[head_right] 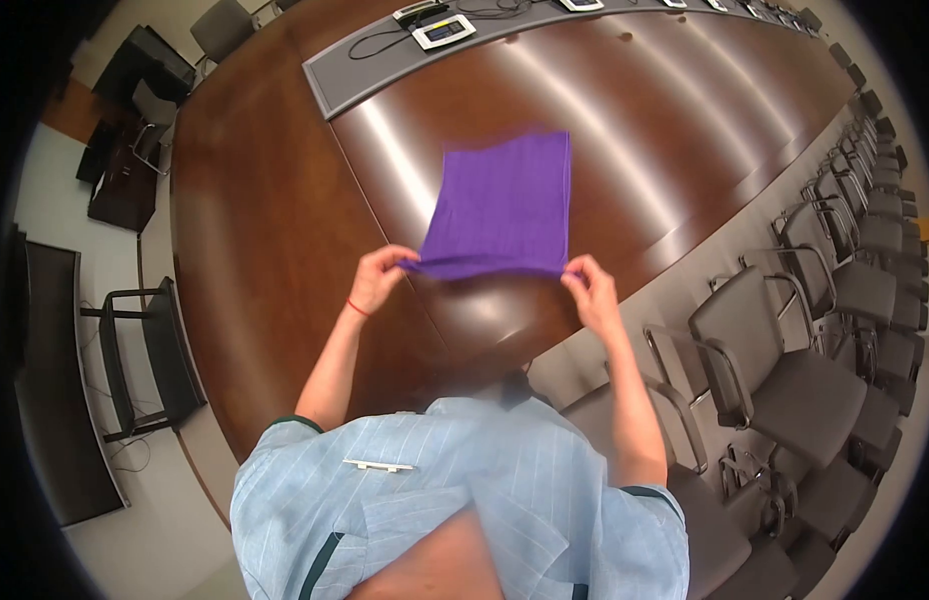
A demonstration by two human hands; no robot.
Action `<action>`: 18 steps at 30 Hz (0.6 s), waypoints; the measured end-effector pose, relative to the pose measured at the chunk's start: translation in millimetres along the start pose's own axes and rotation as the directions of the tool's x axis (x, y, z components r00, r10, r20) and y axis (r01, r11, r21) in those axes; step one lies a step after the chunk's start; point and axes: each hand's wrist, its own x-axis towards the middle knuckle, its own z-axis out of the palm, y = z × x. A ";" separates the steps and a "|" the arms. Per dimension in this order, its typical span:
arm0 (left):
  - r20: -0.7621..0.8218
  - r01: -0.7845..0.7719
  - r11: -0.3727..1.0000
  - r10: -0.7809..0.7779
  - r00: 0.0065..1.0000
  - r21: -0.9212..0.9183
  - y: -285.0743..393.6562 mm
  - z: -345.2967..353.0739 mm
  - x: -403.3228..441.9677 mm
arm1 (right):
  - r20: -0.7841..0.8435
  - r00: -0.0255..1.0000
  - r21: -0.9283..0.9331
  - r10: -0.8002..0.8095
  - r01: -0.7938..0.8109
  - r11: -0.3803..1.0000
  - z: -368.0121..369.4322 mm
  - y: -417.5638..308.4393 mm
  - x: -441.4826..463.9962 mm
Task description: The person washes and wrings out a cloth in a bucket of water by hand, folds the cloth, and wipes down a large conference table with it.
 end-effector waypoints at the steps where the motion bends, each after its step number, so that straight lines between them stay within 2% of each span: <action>1: 0.049 -0.010 0.992 0.003 0.999 0.128 -19.9 3.8 -20.3 | 0.031 0.996 0.048 0.078 -0.079 0.996 12.2 16.2 -23.0; 2: 0.098 -0.025 0.967 0.000 0.995 0.253 -31.5 6.4 -40.3 | 0.067 0.986 0.014 0.155 -0.156 0.988 20.9 21.0 -45.7; 4: 0.164 0.227 0.963 -0.249 0.954 0.144 -33.8 12.5 -75.2 | 0.127 0.963 -0.034 0.239 -0.237 0.971 37.2 32.9 -81.8; 7: 0.258 0.284 0.954 -0.299 0.919 0.092 -35.1 8.9 -90.3 | 0.172 0.938 0.042 0.301 -0.312 0.949 44.1 32.0 -101.1; 10: 0.260 0.284 0.957 -0.290 0.921 0.060 -53.2 0.7 -64.3 | 0.133 0.948 -0.034 0.288 -0.286 0.958 41.7 41.3 -74.2; 11: 0.257 0.213 0.975 -0.224 0.940 0.069 -50.5 0.6 -44.1 | 0.085 0.965 -0.007 0.248 -0.248 0.969 42.0 47.2 -57.6; 12: 0.208 0.143 0.980 -0.169 0.963 0.137 -51.8 3.9 -21.2 | 0.038 0.978 0.018 0.207 -0.208 0.978 44.3 55.5 -39.2; 13: 0.122 0.173 0.984 -0.176 0.977 0.030 -60.0 11.7 0.8 | -0.014 0.974 -0.034 0.225 -0.225 0.974 46.2 69.8 -19.1; 14: 0.061 0.159 0.987 -0.159 0.985 -0.001 -69.5 15.9 25.2 | -0.069 0.970 -0.086 0.234 -0.240 0.967 48.3 85.1 2.5; 15: -0.054 0.111 0.963 -0.101 0.993 0.245 -94.2 18.4 49.5 | -0.160 0.975 -0.199 0.151 -0.182 0.963 53.4 95.0 22.6; 16: -0.168 0.114 0.942 -0.063 0.984 0.316 -89.8 27.7 65.3 | -0.239 0.969 -0.314 0.062 -0.137 0.940 60.5 103.0 38.3; 17: -0.235 0.135 0.861 -0.018 0.972 0.490 -89.3 36.9 70.8 | -0.304 0.952 -0.427 -0.035 -0.103 0.898 67.1 106.0 43.2; 18: -0.293 0.163 0.748 0.044 0.955 0.643 -88.1 45.1 76.1 | -0.289 0.953 -0.474 -0.094 -0.057 0.879 72.3 100.7 42.1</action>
